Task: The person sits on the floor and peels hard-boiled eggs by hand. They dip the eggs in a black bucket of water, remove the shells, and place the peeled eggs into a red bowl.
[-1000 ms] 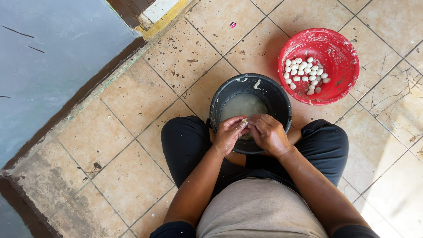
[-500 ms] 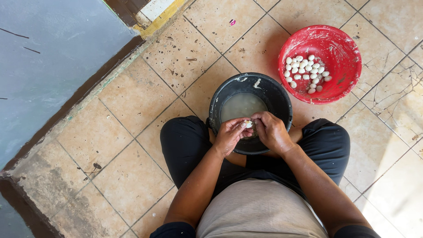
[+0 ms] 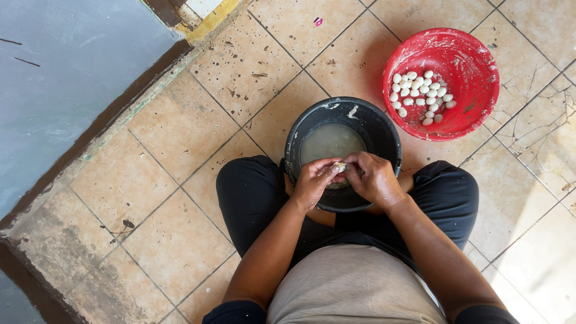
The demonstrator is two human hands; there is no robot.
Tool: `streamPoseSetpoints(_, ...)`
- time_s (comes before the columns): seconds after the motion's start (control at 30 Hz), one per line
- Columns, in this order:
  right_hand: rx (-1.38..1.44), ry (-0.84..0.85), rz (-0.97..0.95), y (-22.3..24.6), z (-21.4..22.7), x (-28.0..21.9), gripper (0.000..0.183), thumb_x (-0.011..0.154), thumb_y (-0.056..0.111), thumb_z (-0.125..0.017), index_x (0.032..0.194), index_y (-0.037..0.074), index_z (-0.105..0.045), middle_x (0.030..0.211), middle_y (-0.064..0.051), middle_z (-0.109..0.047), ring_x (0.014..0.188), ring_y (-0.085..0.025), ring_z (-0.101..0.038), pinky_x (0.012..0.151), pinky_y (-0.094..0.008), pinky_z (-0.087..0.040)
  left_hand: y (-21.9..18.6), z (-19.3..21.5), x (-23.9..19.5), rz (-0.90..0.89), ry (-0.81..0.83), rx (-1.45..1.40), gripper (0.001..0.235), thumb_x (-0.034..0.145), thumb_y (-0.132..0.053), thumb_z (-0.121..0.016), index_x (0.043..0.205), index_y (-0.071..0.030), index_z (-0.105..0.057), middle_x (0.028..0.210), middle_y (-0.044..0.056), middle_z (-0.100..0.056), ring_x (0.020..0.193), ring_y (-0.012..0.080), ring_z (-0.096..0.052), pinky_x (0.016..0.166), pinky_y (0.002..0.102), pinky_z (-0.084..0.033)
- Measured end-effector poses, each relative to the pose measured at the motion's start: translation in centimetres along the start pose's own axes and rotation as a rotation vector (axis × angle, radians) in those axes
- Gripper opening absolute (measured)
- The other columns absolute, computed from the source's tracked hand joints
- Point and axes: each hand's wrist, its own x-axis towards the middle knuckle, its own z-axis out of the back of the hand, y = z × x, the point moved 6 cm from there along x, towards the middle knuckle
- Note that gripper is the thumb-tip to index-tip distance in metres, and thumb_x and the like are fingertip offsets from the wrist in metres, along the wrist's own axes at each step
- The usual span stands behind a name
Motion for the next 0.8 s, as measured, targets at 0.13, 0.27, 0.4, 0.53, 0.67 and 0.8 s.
streamPoseSetpoints(0.13, 0.136, -0.097, -0.261, -2.8, -0.1, -0.6, 0.010, 0.097, 0.004, -0.065, 0.105, -0.001, -0.067, 0.089, -0.010, -0.072, 0.075, -0.021, -0.072, 0.068, -0.031, -0.057, -0.5, -0.3, 0.1, 0.017, 0.045, -0.058, 0.034, 0.101, -0.012, -0.066, 0.132, 0.003, -0.064, 0.114, 0.014, -0.071, 0.098, 0.0193, -0.070, 0.091, 0.033, -0.060)
streamPoseSetpoints(0.27, 0.477, -0.215, -0.580, -6.3, -0.5, -0.7, 0.023, 0.106, 0.017, -0.055, 0.118, 0.001, -0.064, 0.109, -0.007, -0.070, 0.090, -0.017, -0.070, 0.079, -0.029, -0.058, -3.0, -1.8, -0.1, -0.137, 0.067, 0.054, 0.039, 0.098, -0.011, -0.072, 0.133, 0.001, -0.063, 0.115, 0.014, -0.070, 0.105, 0.0177, -0.069, 0.096, 0.031, -0.058)
streamPoseSetpoints(0.4, 1.325, -0.018, -0.839, -6.5, -3.7, -2.2, 0.034, 0.105, 0.029, -0.051, 0.117, -0.001, -0.063, 0.103, -0.011, -0.071, 0.094, -0.020, -0.069, 0.083, -0.033, -0.060, -7.4, -5.0, -1.3, -0.459, 0.027, 0.703, 0.040, 0.090, -0.011, -0.079, 0.127, -0.001, -0.068, 0.118, 0.013, -0.072, 0.104, 0.0217, -0.072, 0.094, 0.033, -0.058)
streamPoseSetpoints(0.53, 1.436, -0.033, -0.857, -8.2, -3.1, -2.6, 0.033, 0.106, 0.028, -0.053, 0.119, -0.001, -0.063, 0.102, -0.010, -0.069, 0.089, -0.018, -0.065, 0.077, -0.032, -0.057, -11.7, -7.9, -1.1, -0.854, 0.046, 0.964, 0.044, 0.083, -0.016, -0.083, 0.122, -0.003, -0.066, 0.122, 0.014, -0.070, 0.115, 0.0303, -0.067, 0.101, 0.042, -0.052)
streamPoseSetpoints(0.67, 0.961, -0.230, -0.675, -14.4, 2.3, -1.0, 0.014, 0.100, 0.011, -0.057, 0.110, 0.001, -0.060, 0.108, -0.009, -0.069, 0.091, -0.017, -0.063, 0.075, -0.030, -0.054, -13.5, -4.0, 1.3, -0.741, -0.134, 0.839, 0.035, 0.092, -0.013, -0.079, 0.123, -0.003, -0.067, 0.121, 0.014, -0.070, 0.113, 0.0263, -0.068, 0.098, 0.037, -0.055)
streamPoseSetpoints(0.8, 0.347, -0.304, -0.830, -21.6, 5.9, 0.5, 0.023, 0.104, 0.024, -0.061, 0.108, 0.002, -0.067, 0.098, -0.011, -0.071, 0.089, -0.018, -0.068, 0.081, -0.031, -0.057, -11.6, -0.1, 3.6, -0.554, -0.233, 0.518, 0.030, 0.097, -0.009, -0.072, 0.126, -0.003, -0.067, 0.118, 0.012, -0.071, 0.108, 0.0191, -0.069, 0.093, 0.031, -0.058)
